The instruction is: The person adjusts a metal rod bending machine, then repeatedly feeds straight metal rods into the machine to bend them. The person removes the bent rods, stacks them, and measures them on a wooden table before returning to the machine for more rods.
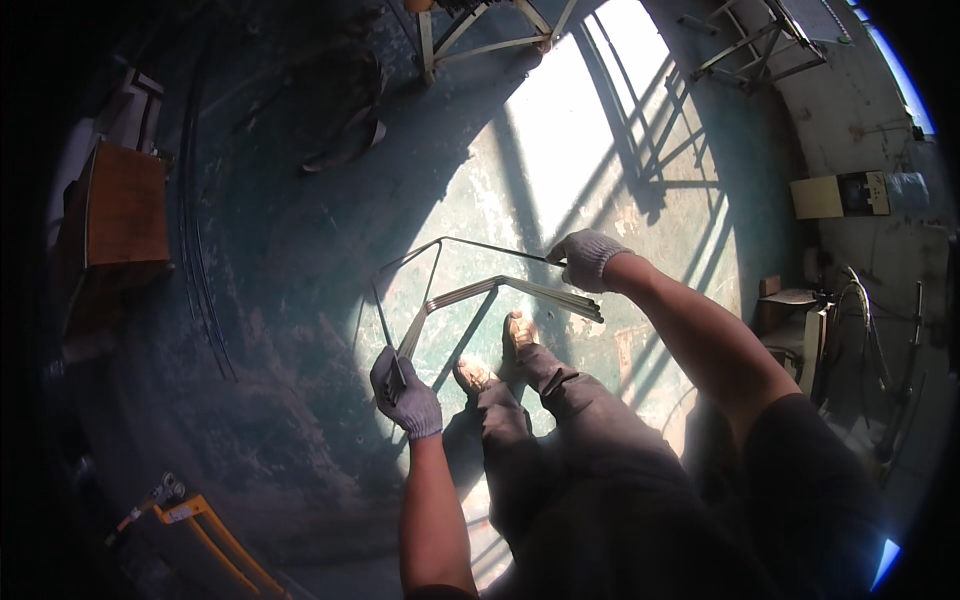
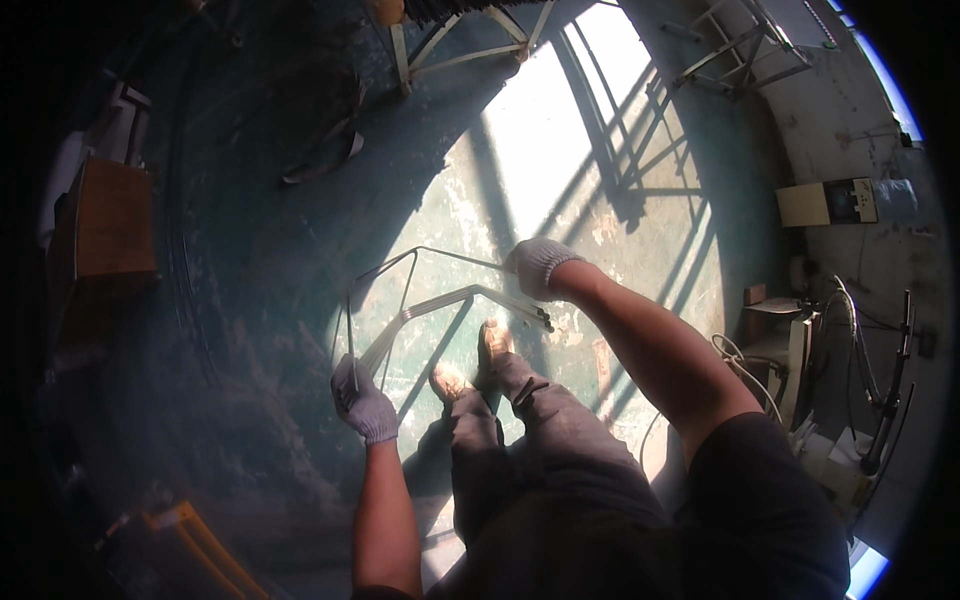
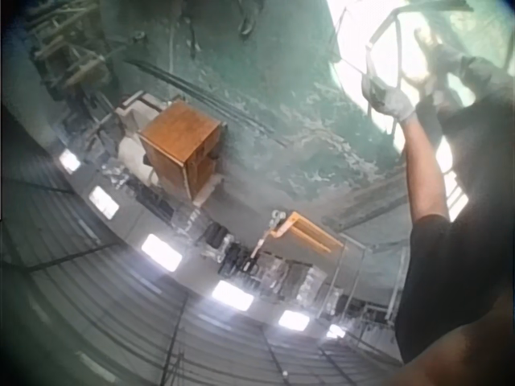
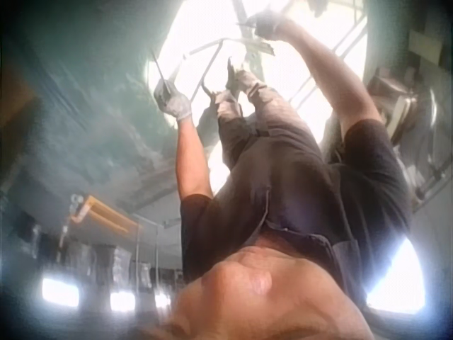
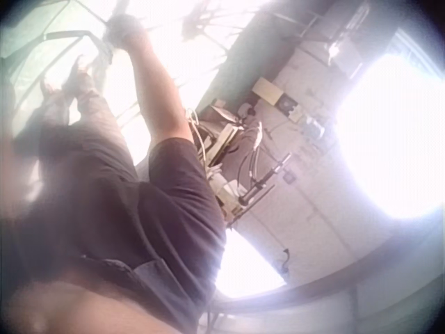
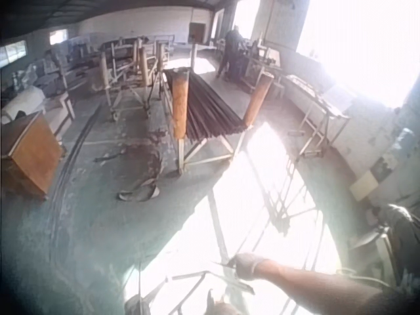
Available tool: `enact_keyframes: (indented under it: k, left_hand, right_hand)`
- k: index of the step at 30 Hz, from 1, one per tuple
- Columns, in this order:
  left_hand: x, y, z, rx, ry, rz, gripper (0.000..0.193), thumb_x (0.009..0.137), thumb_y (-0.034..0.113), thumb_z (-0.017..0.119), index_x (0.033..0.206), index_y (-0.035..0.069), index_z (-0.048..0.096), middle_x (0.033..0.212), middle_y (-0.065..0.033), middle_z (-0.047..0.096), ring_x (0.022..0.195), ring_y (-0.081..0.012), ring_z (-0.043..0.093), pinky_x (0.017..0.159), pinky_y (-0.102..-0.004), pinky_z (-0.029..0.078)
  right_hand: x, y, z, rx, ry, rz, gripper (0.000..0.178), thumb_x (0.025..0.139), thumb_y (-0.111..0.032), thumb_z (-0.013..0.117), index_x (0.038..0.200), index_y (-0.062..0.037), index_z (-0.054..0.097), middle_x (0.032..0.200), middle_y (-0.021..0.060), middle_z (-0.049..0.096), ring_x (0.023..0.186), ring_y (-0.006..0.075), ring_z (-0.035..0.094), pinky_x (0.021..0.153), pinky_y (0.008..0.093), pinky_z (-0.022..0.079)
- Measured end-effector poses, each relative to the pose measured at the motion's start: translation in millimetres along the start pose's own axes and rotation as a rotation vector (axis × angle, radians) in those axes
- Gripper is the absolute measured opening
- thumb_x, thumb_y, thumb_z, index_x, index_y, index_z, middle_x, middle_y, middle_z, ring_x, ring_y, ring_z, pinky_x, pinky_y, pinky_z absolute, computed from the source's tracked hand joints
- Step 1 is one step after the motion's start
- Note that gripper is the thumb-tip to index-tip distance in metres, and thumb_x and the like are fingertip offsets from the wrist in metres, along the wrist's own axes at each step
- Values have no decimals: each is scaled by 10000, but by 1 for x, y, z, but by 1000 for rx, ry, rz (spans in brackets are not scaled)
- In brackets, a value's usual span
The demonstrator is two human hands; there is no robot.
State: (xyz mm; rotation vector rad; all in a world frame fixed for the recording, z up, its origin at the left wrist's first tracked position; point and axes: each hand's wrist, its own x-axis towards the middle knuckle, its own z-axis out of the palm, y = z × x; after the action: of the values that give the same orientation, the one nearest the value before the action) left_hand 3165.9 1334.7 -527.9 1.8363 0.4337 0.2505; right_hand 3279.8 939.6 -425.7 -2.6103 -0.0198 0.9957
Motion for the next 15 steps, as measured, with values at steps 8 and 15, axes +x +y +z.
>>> enact_keyframes:
  k: [8, 15]
  left_hand:
    - [2, 3, -1, -40, 26, -41, 234, 1111, 27, 725, 1326, -65, 734, 1277, -158, 789, 1156, -266, 754, 1047, -401, 598]
    - [3, 14, 4, -75, 44, -73, 224, 1110, 49, 726, 1305, -57, 754, 1276, -161, 795, 1147, -263, 753, 1036, -403, 599]
  right_hand:
    - [-37, -19, -11, -114, -2, -24, 261, 981, -121, 623, 988, -22, 864, 1012, 277, 820, 961, 459, 821, 904, 543, 641]
    - [-59, -9, -15, -128, -11, -145, 227, 975, -155, 665, 930, -42, 857, 937, 245, 807, 884, 440, 808, 834, 525, 628]
